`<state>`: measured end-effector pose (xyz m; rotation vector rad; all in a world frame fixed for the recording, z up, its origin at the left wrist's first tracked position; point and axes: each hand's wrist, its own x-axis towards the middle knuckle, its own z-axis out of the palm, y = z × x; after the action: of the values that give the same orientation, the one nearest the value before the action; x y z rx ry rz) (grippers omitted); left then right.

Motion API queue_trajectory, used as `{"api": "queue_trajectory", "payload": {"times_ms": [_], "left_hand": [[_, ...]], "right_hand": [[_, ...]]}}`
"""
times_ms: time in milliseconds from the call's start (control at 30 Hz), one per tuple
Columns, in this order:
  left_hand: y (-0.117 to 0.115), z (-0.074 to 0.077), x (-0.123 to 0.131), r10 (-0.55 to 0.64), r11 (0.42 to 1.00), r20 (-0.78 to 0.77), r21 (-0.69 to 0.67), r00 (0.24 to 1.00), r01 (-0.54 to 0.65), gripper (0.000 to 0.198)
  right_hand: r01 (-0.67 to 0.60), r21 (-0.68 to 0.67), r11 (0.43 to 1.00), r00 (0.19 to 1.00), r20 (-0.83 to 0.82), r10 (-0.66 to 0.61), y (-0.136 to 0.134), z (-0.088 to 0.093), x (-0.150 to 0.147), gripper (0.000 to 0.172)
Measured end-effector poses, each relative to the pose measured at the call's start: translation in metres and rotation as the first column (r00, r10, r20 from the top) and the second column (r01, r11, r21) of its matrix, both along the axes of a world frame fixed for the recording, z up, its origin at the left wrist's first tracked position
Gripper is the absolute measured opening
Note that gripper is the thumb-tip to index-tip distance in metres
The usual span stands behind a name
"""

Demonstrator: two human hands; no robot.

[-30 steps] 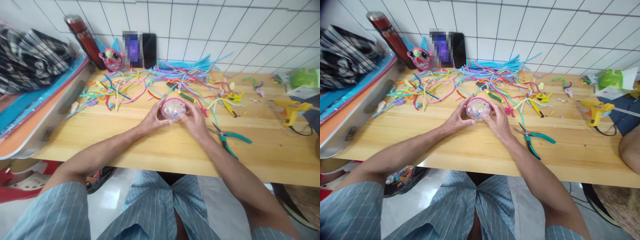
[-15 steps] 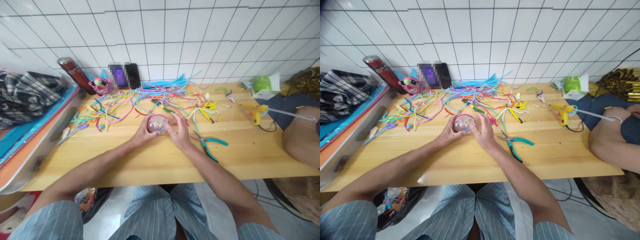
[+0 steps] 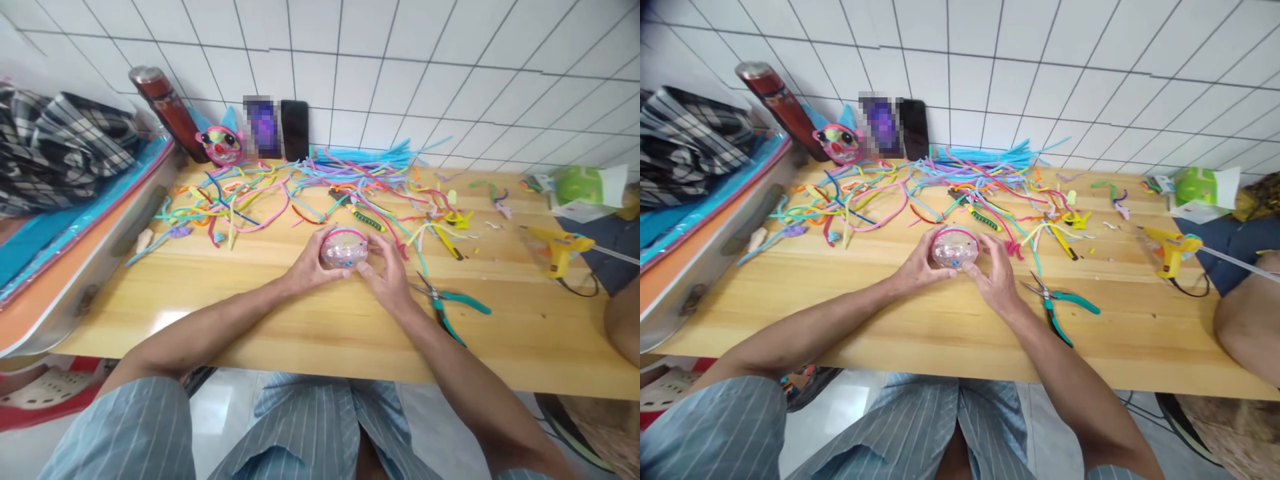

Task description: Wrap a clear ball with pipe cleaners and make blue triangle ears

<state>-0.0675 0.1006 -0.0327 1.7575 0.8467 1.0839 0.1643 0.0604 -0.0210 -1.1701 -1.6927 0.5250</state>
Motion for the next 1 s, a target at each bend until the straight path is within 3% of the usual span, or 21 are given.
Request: {"api": "queue_trajectory", "payload": {"times_ms": [500,733,1000], "left_hand": [[-0.0003,0.0002,0.0039,0.085,0.996,0.042,-0.014,0.996,-0.084,0.112],[-0.0009,0.0001,0.0009,0.069,0.996,0.08,-0.054,0.994,-0.065,0.106],[-0.0009,0.0042,0.0017,0.061,0.998,0.005,-0.014,0.998,-0.061,0.101]], "right_hand": [[0.002,-0.145,0.989,1.0,-0.014,-0.004,-0.0004,-0.0022,0.0021,0.064],[-0.003,-0.15,0.989,0.999,-0.037,-0.003,-0.0009,-0.0005,0.003,0.062],[0.0,-0.124,0.992,1.0,-0.02,-0.002,0.0005,-0.0039,0.0051,0.063]]}}
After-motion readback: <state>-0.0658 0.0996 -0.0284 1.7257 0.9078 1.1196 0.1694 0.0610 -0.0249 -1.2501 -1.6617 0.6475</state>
